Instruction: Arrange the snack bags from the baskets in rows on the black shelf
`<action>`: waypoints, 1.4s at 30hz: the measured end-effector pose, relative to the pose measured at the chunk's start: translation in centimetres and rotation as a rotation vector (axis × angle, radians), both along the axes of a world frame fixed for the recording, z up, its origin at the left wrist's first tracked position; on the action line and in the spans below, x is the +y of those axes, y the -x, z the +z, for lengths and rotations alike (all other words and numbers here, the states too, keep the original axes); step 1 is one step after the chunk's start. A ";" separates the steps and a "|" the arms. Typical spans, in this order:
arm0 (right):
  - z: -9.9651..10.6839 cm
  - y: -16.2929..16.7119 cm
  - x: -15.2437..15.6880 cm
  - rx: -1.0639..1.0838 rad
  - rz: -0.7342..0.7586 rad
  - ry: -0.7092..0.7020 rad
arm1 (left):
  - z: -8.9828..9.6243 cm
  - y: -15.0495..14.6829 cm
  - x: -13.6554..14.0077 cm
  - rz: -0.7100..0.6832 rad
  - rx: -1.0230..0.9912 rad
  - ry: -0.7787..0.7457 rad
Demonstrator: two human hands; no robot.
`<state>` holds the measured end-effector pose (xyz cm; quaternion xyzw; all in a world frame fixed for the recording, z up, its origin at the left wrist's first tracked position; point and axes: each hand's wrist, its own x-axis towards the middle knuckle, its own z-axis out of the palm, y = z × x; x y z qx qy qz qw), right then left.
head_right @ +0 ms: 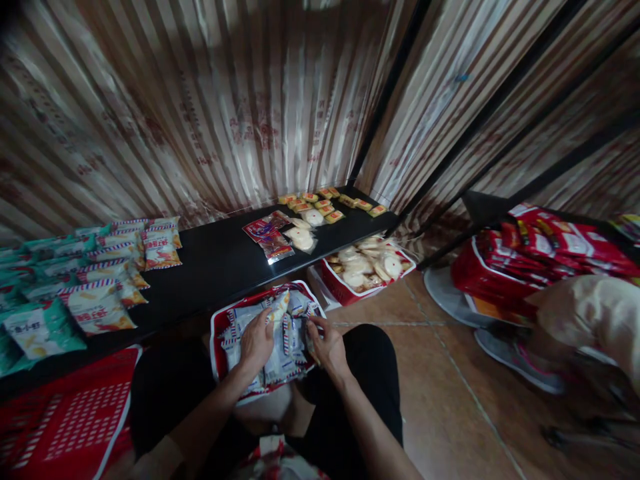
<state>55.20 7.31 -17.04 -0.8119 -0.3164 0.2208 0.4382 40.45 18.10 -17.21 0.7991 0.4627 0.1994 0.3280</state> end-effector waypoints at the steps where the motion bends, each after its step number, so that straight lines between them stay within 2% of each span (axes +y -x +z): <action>1: 0.0 0.0 0.1 -0.007 -0.013 0.002 | 0.2 0.4 0.0 0.049 -0.059 0.079; 5: 0.1 -0.5 0.1 0.002 -0.032 0.022 | 0.9 2.2 0.7 0.206 -0.394 0.431; 8: 0.2 -0.7 0.2 -0.007 -0.042 0.015 | 1.9 3.6 1.1 0.232 -0.692 0.685; 10: 0.8 -0.6 0.3 -0.036 -0.047 0.010 | 2.9 4.5 1.4 0.230 -0.788 0.762; 13: 3.1 0.5 0.8 -0.075 -0.007 -0.037 | 4.4 6.0 2.1 0.166 -0.722 0.765; 15: 5.5 1.5 1.4 -0.144 0.105 -0.108 | 5.4 7.0 2.9 0.052 -0.576 0.760; 17: 8.1 2.6 2.1 -0.235 0.326 -0.150 | 6.6 8.0 3.7 -0.109 -0.428 0.732; 19: 10.2 3.5 2.7 -0.274 0.581 -0.132 | 8.0 8.9 4.4 -0.269 -0.345 0.695; 21: 11.2 4.3 3.2 -0.273 0.771 -0.080 | 9.3 9.8 4.8 -0.372 -0.319 0.656; 23: 11.4 5.0 3.5 -0.265 0.860 -0.019 | 10.3 10.7 5.1 -0.417 -0.277 0.606; 28: 10.9 6.5 3.9 -0.180 0.963 0.141 | 11.1 12.6 5.9 -0.468 -0.143 0.562; 33: 11.8 8.1 4.5 0.111 1.105 0.108 | 11.3 13.2 6.6 -0.533 -0.154 0.745; 35: 11.9 8.6 4.8 0.185 1.094 0.117 | 11.6 13.3 7.1 -0.530 -0.197 0.797; 38: 11.5 9.0 5.4 0.234 1.008 0.126 | 11.8 13.7 8.0 -0.478 -0.293 0.783; 42: 11.0 9.2 7.0 0.269 0.909 0.116 | 10.9 14.8 9.1 -0.333 -0.552 0.779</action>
